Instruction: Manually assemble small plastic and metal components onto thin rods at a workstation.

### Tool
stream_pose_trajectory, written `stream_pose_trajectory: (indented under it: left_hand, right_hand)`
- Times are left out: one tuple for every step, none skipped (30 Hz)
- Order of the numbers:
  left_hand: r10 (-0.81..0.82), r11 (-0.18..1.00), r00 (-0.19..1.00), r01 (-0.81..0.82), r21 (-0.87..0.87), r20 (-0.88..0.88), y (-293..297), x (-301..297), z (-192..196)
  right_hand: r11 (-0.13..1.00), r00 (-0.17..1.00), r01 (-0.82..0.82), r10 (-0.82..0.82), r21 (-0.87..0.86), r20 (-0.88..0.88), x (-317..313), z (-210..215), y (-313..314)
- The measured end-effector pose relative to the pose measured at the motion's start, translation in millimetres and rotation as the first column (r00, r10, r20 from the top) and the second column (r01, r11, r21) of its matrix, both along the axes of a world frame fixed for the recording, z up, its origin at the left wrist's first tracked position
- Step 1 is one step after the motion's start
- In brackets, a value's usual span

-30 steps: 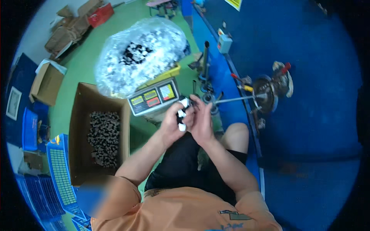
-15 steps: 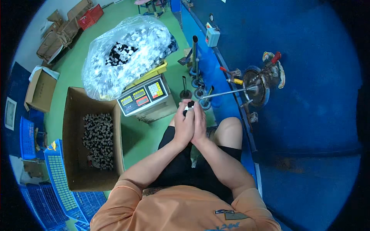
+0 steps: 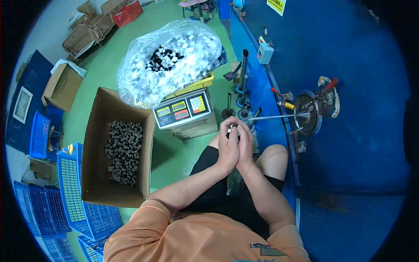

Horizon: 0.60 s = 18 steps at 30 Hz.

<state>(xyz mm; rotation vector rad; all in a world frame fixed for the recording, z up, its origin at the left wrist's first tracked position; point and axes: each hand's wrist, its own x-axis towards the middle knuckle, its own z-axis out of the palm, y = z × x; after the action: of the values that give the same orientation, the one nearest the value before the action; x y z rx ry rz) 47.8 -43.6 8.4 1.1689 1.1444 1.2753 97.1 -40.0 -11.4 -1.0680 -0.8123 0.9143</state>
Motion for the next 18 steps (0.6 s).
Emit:
stream_pose_trajectory:
  left_hand:
    - [0.027,0.999,0.999,-0.026,0.03,-0.025,0,1,-1]
    - [0.055,0.997,0.997,-0.052,0.061,-0.049,1,2,-2]
    - [0.084,0.993,0.994,-0.077,0.092,-0.072,2,2,-4]
    - [0.113,0.987,0.989,-0.101,0.124,-0.095,2,3,-5]
    - [0.109,0.988,0.99,-0.098,0.122,-0.094,4,3,-7]
    - [0.106,0.984,0.989,-0.089,0.151,-0.107,5,3,-10]
    - [0.103,0.981,0.987,-0.08,0.179,-0.121,7,2,-13]
    - [0.099,0.976,0.986,-0.07,0.206,-0.135,9,2,-16]
    - [0.095,0.971,0.984,-0.059,0.233,-0.149,11,2,-19]
    - [0.087,0.973,0.985,-0.052,0.226,-0.148,11,2,-20]
    - [0.094,0.967,0.982,-0.051,0.251,-0.161,10,2,-21]
    - [0.1,0.96,0.98,-0.049,0.274,-0.174,10,2,-23]
    - [0.105,0.954,0.977,-0.046,0.298,-0.186,10,2,-25]
    - [0.109,0.946,0.974,-0.041,0.32,-0.197,11,2,-26]
    - [0.098,0.95,0.976,-0.033,0.312,-0.195,11,1,-28]
    - [0.098,0.941,0.975,-0.025,0.336,-0.201,13,-3,-30]
    - [0.098,0.931,0.974,-0.017,0.364,-0.205,16,-5,-31]
    - [0.099,0.92,0.973,-0.01,0.392,-0.209,19,-7,-31]
  right_hand:
    - [0.999,0.999,-0.04,0.04,-0.009,-0.008,1,2,-1]
    - [0.997,0.997,-0.08,0.08,-0.018,-0.015,3,4,-2]
    - [0.992,0.992,-0.121,0.12,-0.026,-0.024,5,5,-3]
    - [0.986,0.987,-0.161,0.16,-0.035,-0.033,5,6,-4]
    - [0.987,0.987,-0.157,0.156,-0.036,-0.032,6,4,-4]
    - [0.984,0.983,-0.174,0.172,-0.029,-0.062,7,0,-4]
    - [0.982,0.978,-0.189,0.187,-0.022,-0.092,7,-4,-3]
    - [0.979,0.972,-0.204,0.201,-0.014,-0.121,8,-8,-2]
    - [0.976,0.965,-0.218,0.214,-0.006,-0.151,9,-12,-2]
    - [0.977,0.967,-0.211,0.207,-0.013,-0.151,10,-12,-3]
    - [0.975,0.956,-0.222,0.214,-0.018,-0.202,10,-12,-4]
    - [0.972,0.942,-0.232,0.219,-0.023,-0.253,10,-12,-5]
    - [0.97,0.927,-0.241,0.222,-0.026,-0.302,9,-13,-6]
    - [0.968,0.909,-0.249,0.223,-0.029,-0.351,8,-14,-7]
    - [0.97,0.909,-0.242,0.218,-0.025,-0.355,6,-9,-8]
    - [0.972,0.909,-0.235,0.213,-0.02,-0.36,2,-4,-9]
    - [0.974,0.913,-0.224,0.201,-0.026,-0.356,1,-2,-10]
    - [0.974,0.904,-0.221,0.186,-0.049,-0.385,0,-1,-11]
